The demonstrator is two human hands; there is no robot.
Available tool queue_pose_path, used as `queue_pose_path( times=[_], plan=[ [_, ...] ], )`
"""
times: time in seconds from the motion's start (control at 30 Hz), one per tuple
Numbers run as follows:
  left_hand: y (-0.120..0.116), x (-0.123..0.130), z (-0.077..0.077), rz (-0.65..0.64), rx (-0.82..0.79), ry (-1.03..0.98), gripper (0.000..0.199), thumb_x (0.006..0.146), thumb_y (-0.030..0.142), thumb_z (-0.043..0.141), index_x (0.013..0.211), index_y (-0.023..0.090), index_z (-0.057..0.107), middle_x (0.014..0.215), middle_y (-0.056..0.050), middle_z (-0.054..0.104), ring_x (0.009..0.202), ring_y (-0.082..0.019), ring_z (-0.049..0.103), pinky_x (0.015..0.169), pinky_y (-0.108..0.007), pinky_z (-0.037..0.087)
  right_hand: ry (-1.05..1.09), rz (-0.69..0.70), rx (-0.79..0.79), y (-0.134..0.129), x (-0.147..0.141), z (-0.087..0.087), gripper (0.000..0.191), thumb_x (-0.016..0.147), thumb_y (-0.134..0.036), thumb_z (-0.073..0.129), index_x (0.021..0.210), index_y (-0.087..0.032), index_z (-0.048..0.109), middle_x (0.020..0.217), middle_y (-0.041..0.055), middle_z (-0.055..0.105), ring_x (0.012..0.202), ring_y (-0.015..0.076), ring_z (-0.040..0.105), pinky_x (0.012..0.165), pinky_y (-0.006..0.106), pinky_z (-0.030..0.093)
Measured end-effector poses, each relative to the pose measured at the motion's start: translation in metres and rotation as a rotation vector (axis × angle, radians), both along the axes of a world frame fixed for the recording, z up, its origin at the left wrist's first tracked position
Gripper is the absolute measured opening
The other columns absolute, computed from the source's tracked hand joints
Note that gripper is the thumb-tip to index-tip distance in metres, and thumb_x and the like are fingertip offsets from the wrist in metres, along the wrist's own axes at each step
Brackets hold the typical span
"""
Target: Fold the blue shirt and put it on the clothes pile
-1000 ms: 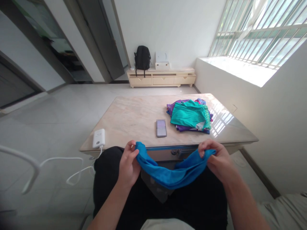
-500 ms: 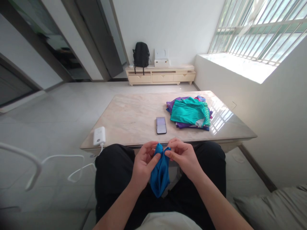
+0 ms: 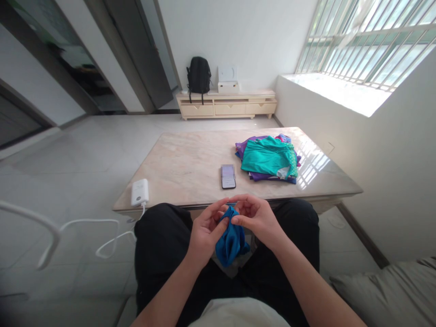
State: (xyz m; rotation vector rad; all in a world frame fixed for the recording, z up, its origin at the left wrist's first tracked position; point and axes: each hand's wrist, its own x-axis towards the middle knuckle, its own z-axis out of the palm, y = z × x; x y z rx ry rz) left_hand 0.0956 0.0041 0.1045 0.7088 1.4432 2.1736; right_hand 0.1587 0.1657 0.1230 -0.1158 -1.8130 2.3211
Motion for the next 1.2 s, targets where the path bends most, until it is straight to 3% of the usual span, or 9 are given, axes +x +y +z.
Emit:
queue_pose_path(
  times=[0.3, 0.43, 0.53, 0.63, 0.7, 0.87, 1.03, 1.1, 1.2],
  plan=[
    [0.0, -0.004, -0.014, -0.006, -0.097, 0.07, 0.049, 0.085, 0.029, 0.078, 0.133, 0.027, 0.069, 0.109, -0.007, 0.073, 0.077, -0.014, 0.062, 0.072, -0.025, 0.056, 0.011, -0.116, 0.119, 0.008, 0.005, -0.008, 0.027, 0.069, -0.033, 0.092, 0.084, -0.02, 0.073, 0.087, 0.0016, 0.058, 0.076, 0.015, 0.054, 0.062, 0.024, 0.047],
    [0.002, -0.003, -0.017, -0.006, -0.129, 0.168, 0.048, 0.089, 0.027, 0.074, 0.135, 0.028, 0.066, 0.111, -0.007, 0.072, 0.078, -0.014, 0.063, 0.074, -0.026, 0.056, 0.066, -0.104, 0.171, 0.012, 0.006, -0.014, 0.024, 0.074, -0.033, 0.088, 0.081, -0.02, 0.069, 0.093, 0.0048, 0.061, 0.09, 0.0208, 0.06, 0.074, 0.03, 0.053],
    [0.002, -0.002, -0.02, 0.021, -0.21, 0.327, 0.045, 0.091, 0.022, 0.069, 0.136, 0.029, 0.065, 0.115, -0.008, 0.071, 0.09, -0.018, 0.066, 0.083, -0.03, 0.056, 0.125, -0.153, 0.297, 0.013, 0.009, -0.014, 0.017, 0.08, -0.028, 0.083, 0.085, -0.021, 0.068, 0.09, 0.0049, 0.065, 0.09, 0.0217, 0.062, 0.082, 0.033, 0.052],
    [0.0, -0.002, -0.027, 0.101, -0.291, 0.532, 0.041, 0.091, 0.011, 0.062, 0.126, 0.029, 0.07, 0.116, -0.007, 0.07, 0.106, -0.022, 0.066, 0.096, -0.034, 0.052, 0.179, -0.26, 0.394, 0.013, 0.012, -0.009, 0.015, 0.083, -0.024, 0.08, 0.086, -0.022, 0.066, 0.086, 0.0032, 0.064, 0.083, 0.0197, 0.061, 0.077, 0.031, 0.05],
    [-0.003, -0.003, -0.033, 0.142, -0.332, 0.586, 0.035, 0.089, 0.007, 0.059, 0.114, 0.028, 0.073, 0.11, -0.007, 0.07, 0.104, -0.023, 0.066, 0.095, -0.034, 0.051, 0.22, -0.338, 0.426, 0.014, 0.014, -0.003, 0.014, 0.083, -0.023, 0.08, 0.086, -0.023, 0.065, 0.086, 0.0029, 0.063, 0.081, 0.0191, 0.059, 0.073, 0.03, 0.05],
    [-0.015, -0.011, -0.043, 0.178, -0.465, 0.574, 0.021, 0.087, 0.006, 0.057, 0.088, 0.023, 0.07, 0.097, -0.005, 0.065, 0.09, -0.02, 0.064, 0.082, -0.03, 0.049, 0.33, -0.537, 0.512, 0.024, 0.019, 0.009, 0.014, 0.083, -0.019, 0.079, 0.089, -0.024, 0.067, 0.09, 0.0035, 0.064, 0.084, 0.0182, 0.061, 0.066, 0.027, 0.051],
    [-0.029, -0.027, -0.047, 0.228, -0.61, 0.548, 0.016, 0.08, 0.005, 0.058, 0.077, 0.02, 0.062, 0.085, -0.001, 0.06, 0.075, -0.015, 0.057, 0.067, -0.025, 0.043, 0.379, -0.647, 0.564, 0.038, 0.022, 0.014, 0.014, 0.082, -0.018, 0.079, 0.088, -0.022, 0.067, 0.088, 0.0035, 0.066, 0.081, 0.0176, 0.063, 0.062, 0.025, 0.049],
    [-0.034, -0.032, -0.045, 0.197, -0.638, 0.502, 0.015, 0.078, 0.005, 0.058, 0.077, 0.019, 0.062, 0.083, 0.0, 0.06, 0.073, -0.015, 0.056, 0.064, -0.024, 0.042, 0.371, -0.661, 0.572, 0.042, 0.023, 0.014, 0.014, 0.082, -0.018, 0.079, 0.089, -0.022, 0.067, 0.089, 0.0034, 0.066, 0.082, 0.0176, 0.063, 0.062, 0.026, 0.049],
    [-0.042, -0.04, -0.036, 0.049, -0.622, 0.352, 0.015, 0.077, 0.008, 0.06, 0.085, 0.019, 0.068, 0.09, -0.003, 0.066, 0.084, -0.017, 0.064, 0.069, -0.024, 0.049, 0.354, -0.669, 0.614, 0.049, 0.025, 0.011, 0.014, 0.083, -0.017, 0.079, 0.09, -0.022, 0.068, 0.09, 0.0029, 0.067, 0.083, 0.0171, 0.063, 0.064, 0.025, 0.05]
  ],
)
